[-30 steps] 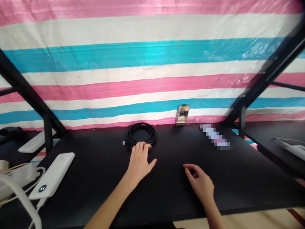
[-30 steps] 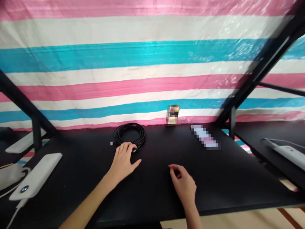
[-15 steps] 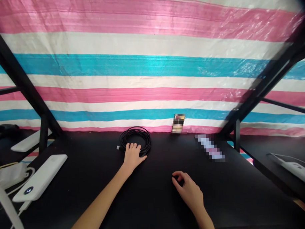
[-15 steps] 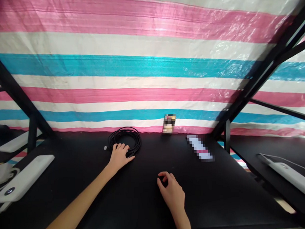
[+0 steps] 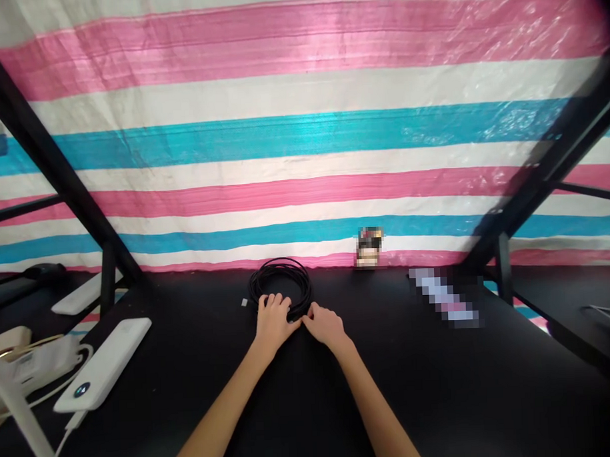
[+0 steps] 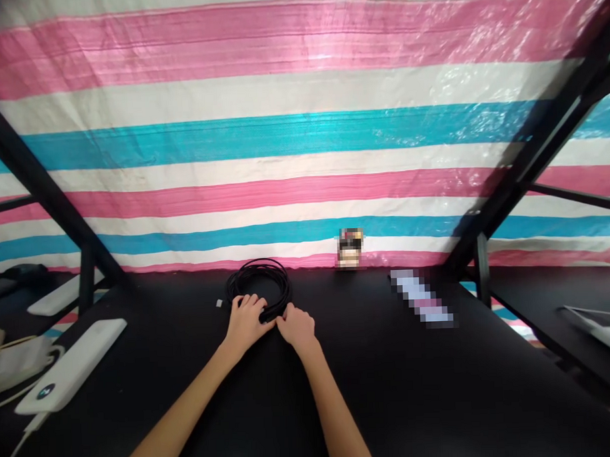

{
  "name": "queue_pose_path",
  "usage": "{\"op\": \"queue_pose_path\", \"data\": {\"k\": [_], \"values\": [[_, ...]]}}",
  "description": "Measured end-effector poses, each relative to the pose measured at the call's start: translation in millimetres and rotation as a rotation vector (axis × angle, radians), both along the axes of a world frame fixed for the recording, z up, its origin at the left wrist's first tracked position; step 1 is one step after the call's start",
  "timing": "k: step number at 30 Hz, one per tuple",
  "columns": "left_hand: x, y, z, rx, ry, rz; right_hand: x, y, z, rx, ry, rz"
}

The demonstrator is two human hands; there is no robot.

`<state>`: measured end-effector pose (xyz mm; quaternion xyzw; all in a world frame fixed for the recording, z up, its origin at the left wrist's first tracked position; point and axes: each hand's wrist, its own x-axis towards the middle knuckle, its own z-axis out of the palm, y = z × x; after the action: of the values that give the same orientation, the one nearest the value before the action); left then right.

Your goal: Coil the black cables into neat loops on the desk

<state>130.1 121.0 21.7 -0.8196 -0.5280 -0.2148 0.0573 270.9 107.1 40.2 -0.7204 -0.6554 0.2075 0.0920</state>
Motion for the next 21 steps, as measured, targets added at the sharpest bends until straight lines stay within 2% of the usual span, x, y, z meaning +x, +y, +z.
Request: {"op": "queue_pose_path", "data": {"k": [7,16,21], "values": [[-43,-5,-1.0,0.025,0.016,0.042,15,-13,0.7,0.021,0.119,0.013],[-122,7,-0.9,0.064,0.013,0.256,12,-12,-6.2,0.101,0.142,-0.032],[-135,8,2.4,-0.017,0.006,0.337,8,-13,-10.0,0.162,0.106,-0.050]]}}
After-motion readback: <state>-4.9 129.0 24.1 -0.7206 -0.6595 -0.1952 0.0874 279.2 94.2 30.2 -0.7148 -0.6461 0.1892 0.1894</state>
